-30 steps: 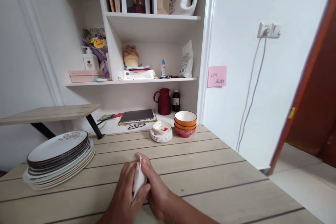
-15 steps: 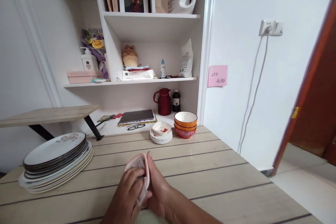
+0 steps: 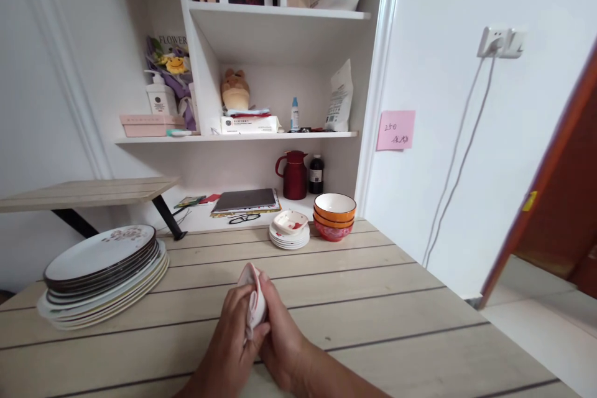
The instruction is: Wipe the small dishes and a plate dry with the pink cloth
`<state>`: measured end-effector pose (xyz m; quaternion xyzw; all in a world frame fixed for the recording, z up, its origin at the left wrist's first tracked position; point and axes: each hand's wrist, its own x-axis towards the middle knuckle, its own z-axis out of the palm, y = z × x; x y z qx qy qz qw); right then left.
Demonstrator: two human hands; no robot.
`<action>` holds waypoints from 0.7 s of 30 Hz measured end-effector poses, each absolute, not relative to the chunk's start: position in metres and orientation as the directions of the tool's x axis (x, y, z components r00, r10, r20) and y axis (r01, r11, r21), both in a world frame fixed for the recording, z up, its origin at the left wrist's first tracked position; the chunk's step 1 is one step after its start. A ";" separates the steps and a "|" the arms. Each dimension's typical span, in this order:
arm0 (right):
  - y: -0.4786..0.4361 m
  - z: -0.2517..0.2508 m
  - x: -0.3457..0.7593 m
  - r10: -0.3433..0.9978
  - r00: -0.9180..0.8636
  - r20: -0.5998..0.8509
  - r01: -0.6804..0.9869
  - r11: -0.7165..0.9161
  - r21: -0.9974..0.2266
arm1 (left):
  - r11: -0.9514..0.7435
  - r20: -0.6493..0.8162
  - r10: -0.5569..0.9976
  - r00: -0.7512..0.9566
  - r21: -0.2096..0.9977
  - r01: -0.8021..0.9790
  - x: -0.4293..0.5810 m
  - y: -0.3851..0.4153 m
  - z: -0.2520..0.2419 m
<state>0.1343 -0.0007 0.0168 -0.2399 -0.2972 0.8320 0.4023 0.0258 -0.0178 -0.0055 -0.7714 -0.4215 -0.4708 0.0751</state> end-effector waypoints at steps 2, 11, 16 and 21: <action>-0.001 0.020 0.136 0.799 -0.570 -0.191 -0.502 -0.523 -0.689 | -0.633 0.810 0.533 0.245 0.191 0.750 0.029 -0.018 -0.002; 0.015 0.025 0.143 0.686 -0.642 -0.343 -0.372 -0.669 -0.643 | -0.654 0.783 0.475 0.401 0.009 0.756 0.024 -0.026 0.005; 0.019 0.026 0.151 0.661 -0.670 -0.338 -0.366 -0.691 -0.624 | -0.740 0.751 0.484 0.448 0.079 0.667 0.017 -0.026 0.004; 0.009 0.023 0.146 0.786 -0.617 0.037 -0.597 -0.436 -0.674 | -0.565 0.744 0.664 0.071 0.437 0.700 0.014 -0.017 -0.014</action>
